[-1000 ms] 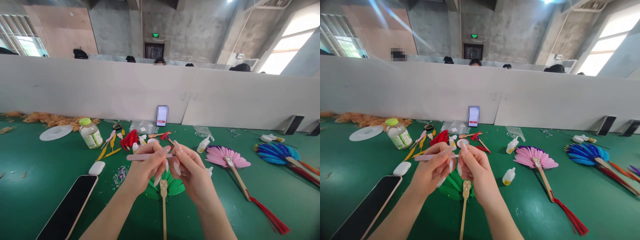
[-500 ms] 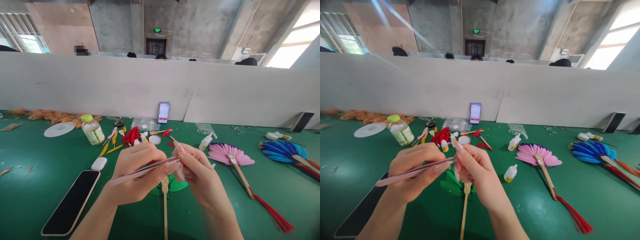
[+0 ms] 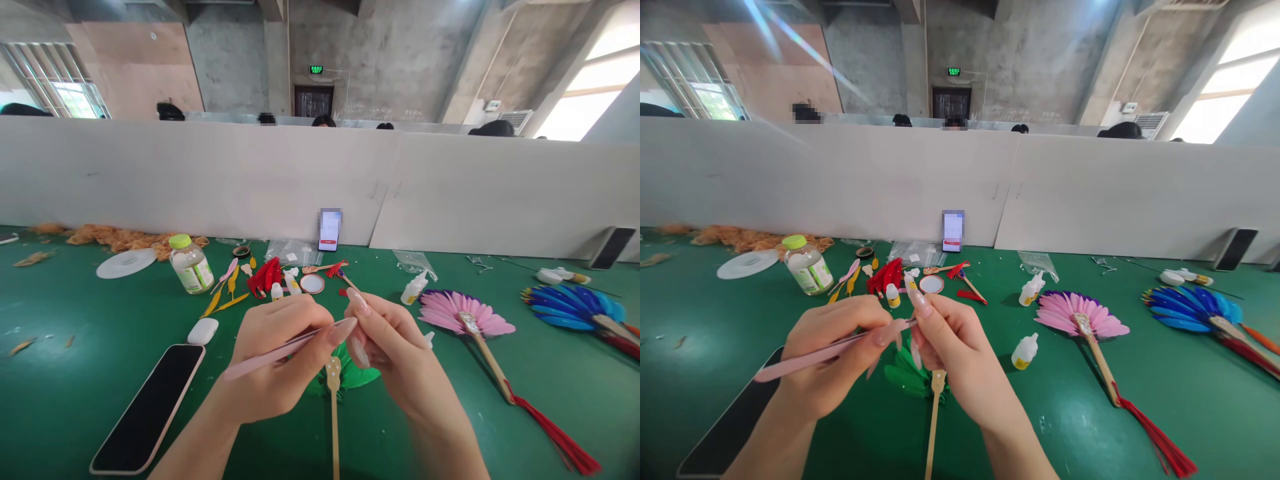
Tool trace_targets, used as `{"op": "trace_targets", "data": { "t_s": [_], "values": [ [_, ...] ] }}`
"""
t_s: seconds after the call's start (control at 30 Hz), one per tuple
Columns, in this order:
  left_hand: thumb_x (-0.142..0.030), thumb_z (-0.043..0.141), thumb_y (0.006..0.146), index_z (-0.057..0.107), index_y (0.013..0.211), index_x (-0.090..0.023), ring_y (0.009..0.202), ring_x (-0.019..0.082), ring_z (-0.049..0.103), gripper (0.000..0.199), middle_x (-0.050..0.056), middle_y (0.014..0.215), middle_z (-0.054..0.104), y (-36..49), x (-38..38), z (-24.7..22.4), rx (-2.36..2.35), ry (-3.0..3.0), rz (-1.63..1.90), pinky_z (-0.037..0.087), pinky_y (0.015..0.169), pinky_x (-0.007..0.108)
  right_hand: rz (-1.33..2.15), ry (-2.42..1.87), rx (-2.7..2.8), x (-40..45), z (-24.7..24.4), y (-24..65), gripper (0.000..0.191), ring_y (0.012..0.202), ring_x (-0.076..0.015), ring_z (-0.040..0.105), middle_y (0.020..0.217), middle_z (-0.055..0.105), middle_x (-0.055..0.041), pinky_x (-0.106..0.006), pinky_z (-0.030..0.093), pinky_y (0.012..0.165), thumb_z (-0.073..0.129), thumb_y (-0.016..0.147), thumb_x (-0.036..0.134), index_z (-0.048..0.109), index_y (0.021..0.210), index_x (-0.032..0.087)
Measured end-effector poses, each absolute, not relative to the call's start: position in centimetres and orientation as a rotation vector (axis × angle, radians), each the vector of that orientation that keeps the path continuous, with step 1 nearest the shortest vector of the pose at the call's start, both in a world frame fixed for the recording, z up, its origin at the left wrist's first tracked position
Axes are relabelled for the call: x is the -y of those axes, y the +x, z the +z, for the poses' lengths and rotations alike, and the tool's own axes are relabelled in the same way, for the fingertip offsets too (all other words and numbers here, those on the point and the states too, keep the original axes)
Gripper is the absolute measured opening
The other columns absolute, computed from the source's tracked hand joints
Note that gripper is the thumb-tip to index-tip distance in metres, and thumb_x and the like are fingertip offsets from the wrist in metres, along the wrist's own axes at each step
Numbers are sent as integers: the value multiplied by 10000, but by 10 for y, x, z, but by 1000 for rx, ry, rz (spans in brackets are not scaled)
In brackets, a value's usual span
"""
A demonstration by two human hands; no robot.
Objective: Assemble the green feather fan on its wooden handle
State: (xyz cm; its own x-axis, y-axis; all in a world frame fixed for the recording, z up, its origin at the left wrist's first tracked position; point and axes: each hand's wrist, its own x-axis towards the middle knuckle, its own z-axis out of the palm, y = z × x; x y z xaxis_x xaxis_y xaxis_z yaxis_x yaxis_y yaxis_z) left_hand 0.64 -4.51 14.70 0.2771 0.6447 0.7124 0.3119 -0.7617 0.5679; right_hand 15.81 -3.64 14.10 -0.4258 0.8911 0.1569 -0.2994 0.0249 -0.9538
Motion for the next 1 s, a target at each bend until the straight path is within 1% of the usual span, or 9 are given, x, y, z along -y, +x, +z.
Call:
{"op": "trace_targets", "data": {
  "t_s": [0.17,0.3,0.4,0.57,0.73,0.87,1.0],
  "values": [
    [-164,514,811,547,621,-180,380,61,385,193,-51,421,454,9,45,146,-891,2050,1448,302,421,218,1572,-643,1350,38,142,157,349,428,-55,180,502,261,64,-211,134,394,432,891,406,426,631,172],
    [-221,503,831,555,585,-178,314,49,348,255,-63,358,413,11,44,148,-849,1826,1401,286,372,209,1575,-622,1347,36,140,156,348,429,-53,147,503,233,71,-206,136,389,428,896,406,414,638,174],
    [-254,521,824,564,583,-177,294,41,331,257,-68,345,390,12,42,147,-846,1702,1353,244,338,199,1586,-626,1341,34,138,156,339,425,-53,143,496,226,74,-206,128,386,437,889,417,417,649,178],
    [-330,561,793,533,526,-174,285,36,289,310,-73,326,344,14,34,142,-762,1459,1301,199,333,204,1579,-630,1316,33,137,156,340,429,-53,150,493,238,73,-212,127,394,452,879,418,417,642,176],
    [-330,586,766,517,554,-155,287,13,219,284,-90,339,288,18,22,131,-576,1114,1181,187,354,190,1586,-600,1275,30,135,152,356,432,-58,170,505,255,65,-213,127,396,480,853,433,402,614,180],
    [-314,580,767,509,606,-144,286,-1,174,245,-102,356,252,21,18,123,-491,902,1098,188,360,173,1596,-560,1229,28,131,149,376,428,-59,143,488,240,69,-214,119,396,480,852,434,393,589,179],
    [-273,594,750,452,563,-141,281,-9,168,269,-107,345,227,24,20,125,-430,810,1080,207,365,156,1615,-499,1195,29,130,148,382,412,-52,134,473,243,71,-209,107,383,466,870,407,389,577,174]
  ]
}}
